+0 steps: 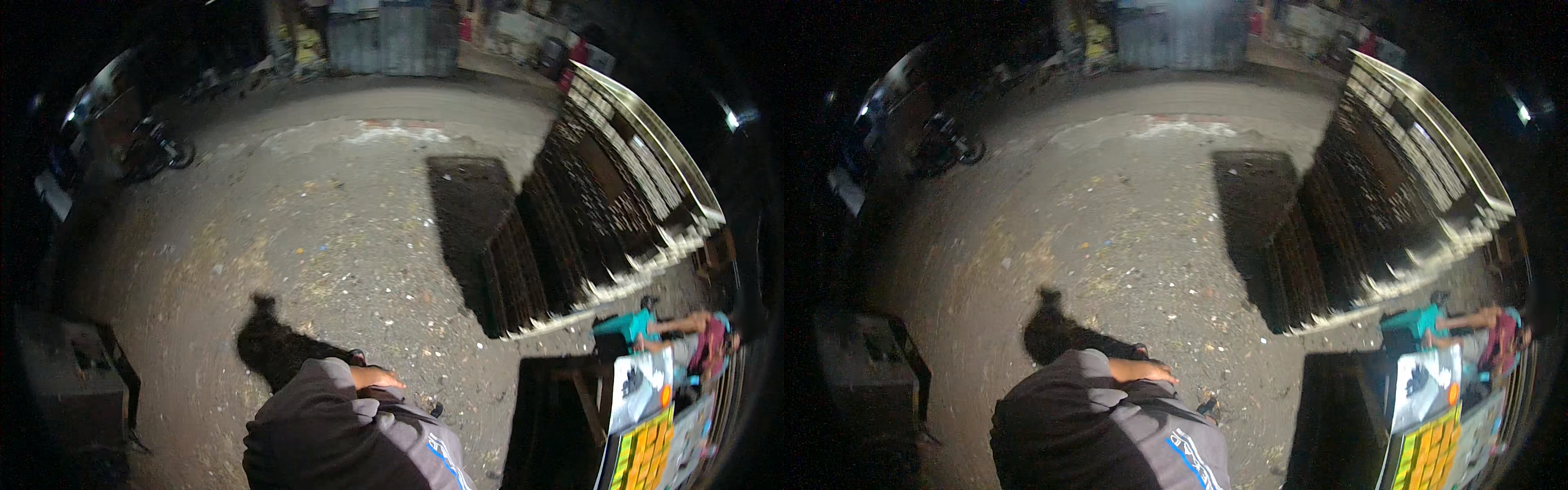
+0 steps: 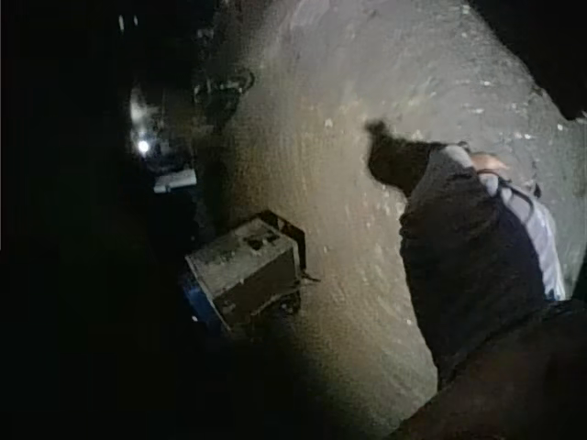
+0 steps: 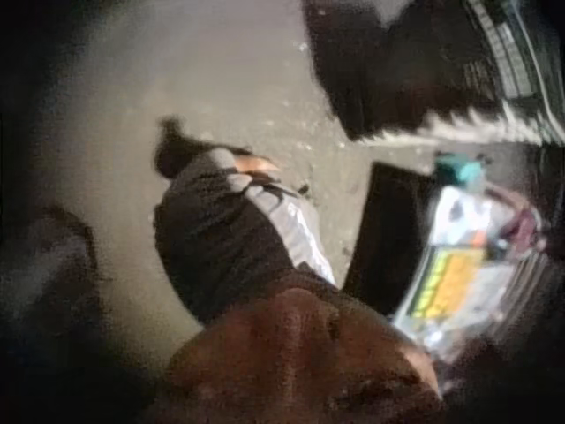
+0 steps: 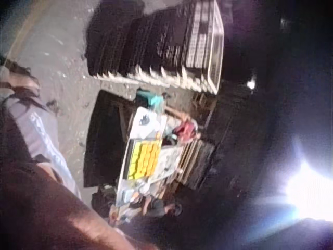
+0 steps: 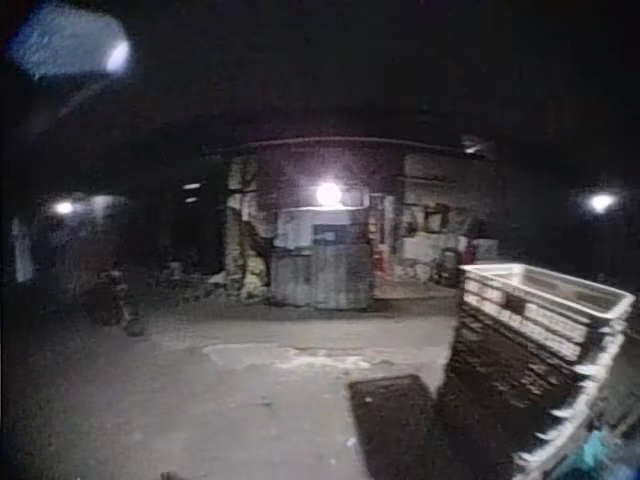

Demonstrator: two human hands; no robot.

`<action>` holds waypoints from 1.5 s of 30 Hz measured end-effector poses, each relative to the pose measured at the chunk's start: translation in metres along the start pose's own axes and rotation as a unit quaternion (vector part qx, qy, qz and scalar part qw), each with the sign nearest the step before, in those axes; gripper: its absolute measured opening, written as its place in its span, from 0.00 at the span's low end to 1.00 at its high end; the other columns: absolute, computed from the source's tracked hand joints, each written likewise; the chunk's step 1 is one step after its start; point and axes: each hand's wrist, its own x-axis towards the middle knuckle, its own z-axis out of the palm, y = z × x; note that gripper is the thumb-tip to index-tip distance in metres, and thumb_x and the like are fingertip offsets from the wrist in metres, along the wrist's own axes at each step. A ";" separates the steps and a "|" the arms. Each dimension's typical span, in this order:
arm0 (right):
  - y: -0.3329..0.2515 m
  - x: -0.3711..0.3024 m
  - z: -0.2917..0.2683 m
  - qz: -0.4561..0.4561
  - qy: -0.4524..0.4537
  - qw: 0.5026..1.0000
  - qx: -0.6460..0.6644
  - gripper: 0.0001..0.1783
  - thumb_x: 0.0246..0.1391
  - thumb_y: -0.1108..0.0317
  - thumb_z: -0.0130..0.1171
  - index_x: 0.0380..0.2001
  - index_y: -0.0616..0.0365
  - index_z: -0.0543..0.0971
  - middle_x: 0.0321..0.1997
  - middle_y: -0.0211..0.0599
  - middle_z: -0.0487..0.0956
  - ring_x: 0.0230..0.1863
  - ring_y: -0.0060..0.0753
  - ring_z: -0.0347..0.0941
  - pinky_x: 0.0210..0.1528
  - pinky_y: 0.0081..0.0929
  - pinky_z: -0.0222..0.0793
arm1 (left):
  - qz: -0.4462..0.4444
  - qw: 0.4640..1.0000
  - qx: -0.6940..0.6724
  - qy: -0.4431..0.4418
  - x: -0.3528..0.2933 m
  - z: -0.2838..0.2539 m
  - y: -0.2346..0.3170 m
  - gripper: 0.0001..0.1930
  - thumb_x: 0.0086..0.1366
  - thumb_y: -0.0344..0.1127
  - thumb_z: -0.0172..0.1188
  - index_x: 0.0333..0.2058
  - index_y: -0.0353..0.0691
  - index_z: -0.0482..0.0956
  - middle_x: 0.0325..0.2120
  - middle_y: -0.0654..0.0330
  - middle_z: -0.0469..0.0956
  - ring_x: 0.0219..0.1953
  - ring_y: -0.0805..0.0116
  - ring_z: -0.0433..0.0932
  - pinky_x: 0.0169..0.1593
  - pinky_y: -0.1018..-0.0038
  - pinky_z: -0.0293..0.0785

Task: The person wraps rectangular yellow food items in green leaf wrappers by hand. They pick up each item, fold the leaf around it, and place the wrapped unit onto a metal tray. The person also handles a small container and a cloth during the process.

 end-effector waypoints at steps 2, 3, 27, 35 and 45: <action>-0.031 0.019 0.022 -0.003 -0.027 0.999 -0.043 0.39 0.55 0.46 0.61 0.63 0.61 0.72 0.62 0.52 0.75 0.61 0.51 0.72 0.62 0.41 0.67 | 0.010 0.998 -0.060 -0.016 -0.007 -0.020 -0.030 0.32 0.66 0.59 0.57 0.58 0.39 0.75 0.58 0.49 0.74 0.58 0.51 0.74 0.57 0.53 0.72; -0.048 0.027 0.036 -0.005 -0.035 0.998 -0.056 0.38 0.55 0.46 0.61 0.63 0.61 0.72 0.62 0.52 0.75 0.61 0.51 0.72 0.62 0.41 0.68 | 0.017 0.996 -0.082 -0.025 -0.008 -0.037 -0.044 0.32 0.66 0.58 0.57 0.58 0.40 0.75 0.59 0.49 0.74 0.58 0.51 0.74 0.57 0.53 0.72; -0.471 0.172 0.355 -0.125 -0.221 0.945 -0.205 0.33 0.58 0.49 0.61 0.61 0.58 0.74 0.54 0.55 0.79 0.55 0.45 0.77 0.54 0.39 0.72 | -0.141 0.798 -0.428 0.400 -0.171 -0.122 -0.373 0.17 0.60 0.51 0.68 0.33 0.40 0.85 0.28 0.57 0.83 0.33 0.63 0.82 0.39 0.62 0.79; -0.581 0.260 0.453 -0.318 -0.380 0.601 -0.627 0.26 0.58 0.55 0.64 0.56 0.58 0.76 0.40 0.51 0.82 0.41 0.47 0.79 0.43 0.39 0.75 | -0.243 0.449 -0.609 0.607 -0.190 -0.073 -0.463 0.17 0.65 0.44 0.61 0.29 0.33 0.82 0.22 0.54 0.81 0.23 0.61 0.81 0.31 0.62 0.78; -0.697 0.417 0.661 -0.390 -0.397 0.762 -0.332 0.22 0.55 0.71 0.67 0.53 0.58 0.76 0.35 0.41 0.80 0.29 0.30 0.76 0.30 0.30 0.72 | -0.175 0.360 -0.710 0.580 -0.191 -0.171 -0.467 0.18 0.63 0.49 0.61 0.22 0.42 0.86 0.20 0.62 0.84 0.24 0.70 0.83 0.30 0.70 0.77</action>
